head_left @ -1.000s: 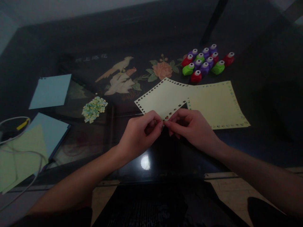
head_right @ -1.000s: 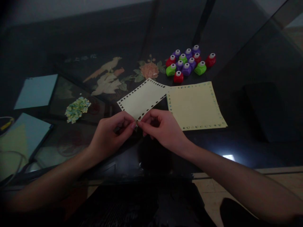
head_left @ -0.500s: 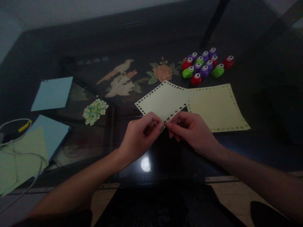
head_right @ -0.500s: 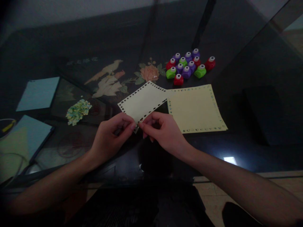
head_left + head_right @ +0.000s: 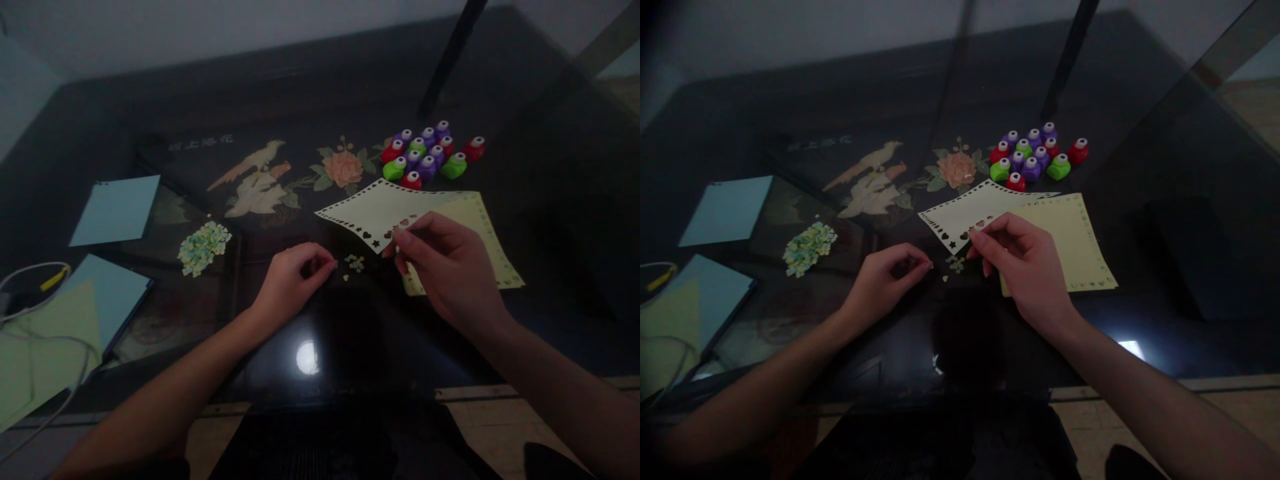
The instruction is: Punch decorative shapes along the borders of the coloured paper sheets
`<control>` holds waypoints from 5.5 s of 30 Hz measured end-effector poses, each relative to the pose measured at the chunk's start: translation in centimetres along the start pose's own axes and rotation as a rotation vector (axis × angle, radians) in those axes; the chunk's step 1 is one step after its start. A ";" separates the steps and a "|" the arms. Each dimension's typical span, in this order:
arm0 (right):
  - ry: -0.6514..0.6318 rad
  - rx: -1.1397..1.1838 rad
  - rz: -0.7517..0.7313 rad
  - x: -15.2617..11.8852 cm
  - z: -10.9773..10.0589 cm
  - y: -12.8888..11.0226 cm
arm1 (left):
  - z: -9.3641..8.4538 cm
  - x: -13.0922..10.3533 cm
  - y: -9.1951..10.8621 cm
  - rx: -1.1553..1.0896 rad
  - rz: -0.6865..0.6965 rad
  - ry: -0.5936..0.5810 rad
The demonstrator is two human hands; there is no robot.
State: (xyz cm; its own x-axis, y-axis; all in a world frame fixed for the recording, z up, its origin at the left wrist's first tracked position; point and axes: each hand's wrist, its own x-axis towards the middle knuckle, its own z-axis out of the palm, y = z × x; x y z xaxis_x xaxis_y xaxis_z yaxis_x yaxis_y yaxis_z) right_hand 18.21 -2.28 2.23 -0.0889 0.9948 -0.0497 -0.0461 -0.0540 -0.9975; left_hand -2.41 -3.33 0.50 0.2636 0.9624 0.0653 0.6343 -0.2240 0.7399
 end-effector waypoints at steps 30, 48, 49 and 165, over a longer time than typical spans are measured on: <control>-0.159 -0.161 0.006 -0.6 0.4 -0.7 | 0.5 1.0 -0.2 -0.930 -0.268 0.060; -0.175 0.013 0.163 2.0 -1.9 1.0 | -2.4 1.5 -1.3 -0.861 -0.262 0.048; -0.168 -0.013 0.164 2.1 -1.9 1.1 | -2.5 1.5 -1.2 -0.816 -0.251 0.050; -0.669 -1.096 -0.857 -3.0 -0.3 4.9 | 2.8 -3.8 0.2 0.308 0.676 -0.268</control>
State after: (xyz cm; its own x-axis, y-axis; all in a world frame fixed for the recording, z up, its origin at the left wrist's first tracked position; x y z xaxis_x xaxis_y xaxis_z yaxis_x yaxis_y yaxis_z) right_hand 18.53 -5.49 -2.49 -0.8467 0.4582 0.2704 0.3878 0.8795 -0.2760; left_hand -1.29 -7.44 -1.46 0.8052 0.5414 0.2419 0.4367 -0.8173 0.3758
